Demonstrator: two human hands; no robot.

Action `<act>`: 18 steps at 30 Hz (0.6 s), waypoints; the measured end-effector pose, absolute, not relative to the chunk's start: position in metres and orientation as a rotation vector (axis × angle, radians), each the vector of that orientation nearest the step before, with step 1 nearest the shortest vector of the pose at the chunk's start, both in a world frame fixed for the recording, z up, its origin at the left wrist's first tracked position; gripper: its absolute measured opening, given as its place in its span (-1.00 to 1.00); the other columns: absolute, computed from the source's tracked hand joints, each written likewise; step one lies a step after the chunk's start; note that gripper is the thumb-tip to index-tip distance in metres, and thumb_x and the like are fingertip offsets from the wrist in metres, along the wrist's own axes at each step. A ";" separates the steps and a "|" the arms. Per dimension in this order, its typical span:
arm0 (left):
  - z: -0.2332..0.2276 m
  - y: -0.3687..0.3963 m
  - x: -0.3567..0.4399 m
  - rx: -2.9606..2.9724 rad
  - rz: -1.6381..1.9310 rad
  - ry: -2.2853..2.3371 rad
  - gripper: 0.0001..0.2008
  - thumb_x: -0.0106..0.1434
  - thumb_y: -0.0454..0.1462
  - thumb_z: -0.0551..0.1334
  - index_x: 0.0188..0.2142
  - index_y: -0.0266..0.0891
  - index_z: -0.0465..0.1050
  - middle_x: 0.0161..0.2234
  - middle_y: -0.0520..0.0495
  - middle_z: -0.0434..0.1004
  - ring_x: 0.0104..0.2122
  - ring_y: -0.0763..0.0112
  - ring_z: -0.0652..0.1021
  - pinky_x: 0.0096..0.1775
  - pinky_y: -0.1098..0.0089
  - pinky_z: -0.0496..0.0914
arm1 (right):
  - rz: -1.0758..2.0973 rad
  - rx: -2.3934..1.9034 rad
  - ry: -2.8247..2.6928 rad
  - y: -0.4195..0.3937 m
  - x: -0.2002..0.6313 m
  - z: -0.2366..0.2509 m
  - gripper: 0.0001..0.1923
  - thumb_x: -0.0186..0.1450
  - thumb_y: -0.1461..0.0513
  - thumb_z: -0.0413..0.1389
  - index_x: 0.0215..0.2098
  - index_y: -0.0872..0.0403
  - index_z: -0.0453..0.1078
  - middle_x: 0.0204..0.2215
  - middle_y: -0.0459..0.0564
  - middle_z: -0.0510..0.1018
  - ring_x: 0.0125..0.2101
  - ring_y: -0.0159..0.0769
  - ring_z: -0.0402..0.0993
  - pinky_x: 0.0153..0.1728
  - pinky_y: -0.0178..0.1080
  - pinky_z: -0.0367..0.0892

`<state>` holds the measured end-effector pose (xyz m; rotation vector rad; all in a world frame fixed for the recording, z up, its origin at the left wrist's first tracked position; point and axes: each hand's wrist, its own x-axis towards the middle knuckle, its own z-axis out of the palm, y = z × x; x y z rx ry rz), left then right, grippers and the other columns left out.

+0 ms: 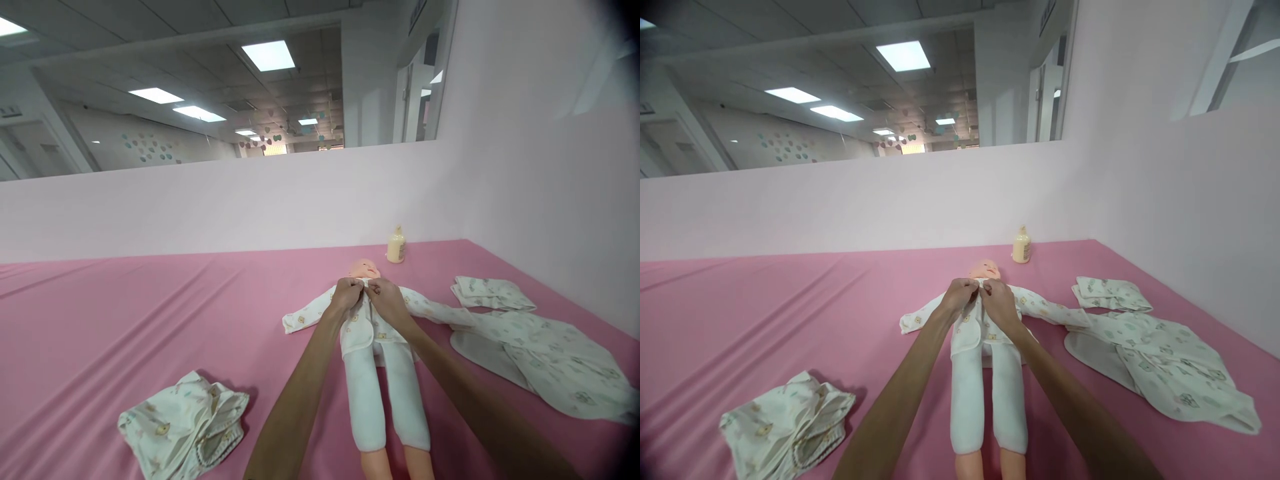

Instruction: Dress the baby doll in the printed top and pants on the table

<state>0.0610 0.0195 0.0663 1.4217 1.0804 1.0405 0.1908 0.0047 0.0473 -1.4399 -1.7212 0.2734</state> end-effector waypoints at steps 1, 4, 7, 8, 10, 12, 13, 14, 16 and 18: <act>0.066 0.020 0.061 1.407 1.049 1.072 -0.75 0.11 -0.38 0.11 -0.65 -0.22 0.13 -0.68 0.13 0.02 -0.63 0.57 0.08 -0.51 0.44 -0.02 | 0.273 -1.415 -1.730 0.004 0.190 0.047 -0.72 0.28 0.20 -0.01 -0.58 0.03 0.13 -0.59 -0.10 0.32 -0.47 -0.30 0.20 -0.42 -0.27 0.03; 0.065 0.021 0.061 1.374 1.061 1.054 -0.75 0.07 -0.38 0.12 -0.67 -0.23 0.12 -0.67 0.13 0.04 -0.61 0.58 0.10 -0.50 0.45 0.01 | 0.282 -1.328 -1.732 0.003 0.189 0.046 -0.76 0.30 0.20 -0.03 -0.54 0.03 0.22 -0.53 -0.07 0.37 -0.38 -0.25 0.27 -0.35 -0.27 0.10; 0.066 0.022 0.061 1.352 1.064 1.043 -0.76 0.04 -0.40 0.13 -0.68 -0.24 0.14 -0.68 0.12 0.06 -0.60 0.57 0.13 -0.50 0.45 0.02 | 0.314 -1.271 -1.715 0.002 0.189 0.044 -0.79 0.30 0.21 -0.04 -0.48 0.04 0.32 -0.45 -0.04 0.45 -0.33 -0.23 0.31 -0.29 -0.25 0.16; 0.067 0.022 0.061 1.342 1.068 1.040 -0.77 0.04 -0.40 0.13 -0.68 -0.24 0.14 -0.68 0.12 0.07 -0.60 0.58 0.13 -0.50 0.45 0.02 | 0.322 -1.259 -1.712 0.003 0.189 0.043 -0.79 0.30 0.21 -0.04 -0.47 0.04 0.33 -0.42 -0.02 0.47 -0.31 -0.23 0.33 -0.27 -0.25 0.17; 0.067 0.022 0.061 1.320 1.077 1.038 -0.78 0.04 -0.39 0.14 -0.68 -0.25 0.16 -0.67 0.12 0.09 -0.60 0.58 0.15 -0.50 0.45 0.03 | 0.320 -1.249 -1.708 0.005 0.191 0.040 -0.79 0.30 0.21 -0.03 -0.46 0.04 0.36 -0.35 0.00 0.51 -0.28 -0.22 0.35 -0.23 -0.24 0.20; 0.067 0.022 0.062 1.297 1.087 1.043 -0.79 0.03 -0.38 0.16 -0.67 -0.25 0.17 -0.67 0.12 0.10 -0.60 0.58 0.16 -0.50 0.45 0.05 | 0.304 -1.246 -1.718 0.007 0.192 0.039 -0.79 0.30 0.21 -0.01 -0.46 0.05 0.36 -0.32 0.02 0.51 -0.24 -0.21 0.37 -0.19 -0.22 0.22; 0.067 0.022 0.063 1.286 1.092 1.047 -0.79 0.03 -0.37 0.16 -0.67 -0.25 0.18 -0.67 0.11 0.11 -0.59 0.58 0.16 -0.50 0.45 0.05 | 0.296 -1.243 -1.726 0.008 0.193 0.038 -0.79 0.30 0.21 -0.01 -0.46 0.05 0.37 -0.32 0.02 0.51 -0.23 -0.20 0.37 -0.18 -0.22 0.22; 0.067 0.022 0.063 1.275 1.096 1.051 -0.80 0.03 -0.37 0.17 -0.66 -0.25 0.18 -0.66 0.11 0.12 -0.59 0.57 0.17 -0.50 0.45 0.06 | 0.289 -1.238 -1.734 0.008 0.193 0.038 -0.79 0.31 0.21 -0.01 -0.45 0.05 0.37 -0.31 0.02 0.51 -0.22 -0.20 0.38 -0.17 -0.22 0.23; 0.067 0.022 0.064 1.253 1.100 1.057 -0.82 0.03 -0.36 0.16 -0.65 -0.26 0.20 -0.66 0.11 0.13 -0.59 0.57 0.18 -0.50 0.46 0.06 | 0.272 -1.238 -1.746 0.007 0.193 0.039 -0.79 0.32 0.22 -0.02 -0.44 0.05 0.37 -0.30 0.02 0.50 -0.20 -0.21 0.38 -0.17 -0.22 0.23; 0.068 0.022 0.065 1.233 1.106 1.059 -0.83 0.03 -0.35 0.16 -0.64 -0.26 0.22 -0.65 0.11 0.15 -0.59 0.58 0.18 -0.50 0.46 0.08 | 0.242 -1.268 -1.761 0.006 0.192 0.040 -0.78 0.34 0.23 -0.04 -0.43 0.05 0.37 -0.31 0.02 0.49 -0.20 -0.21 0.38 -0.18 -0.23 0.22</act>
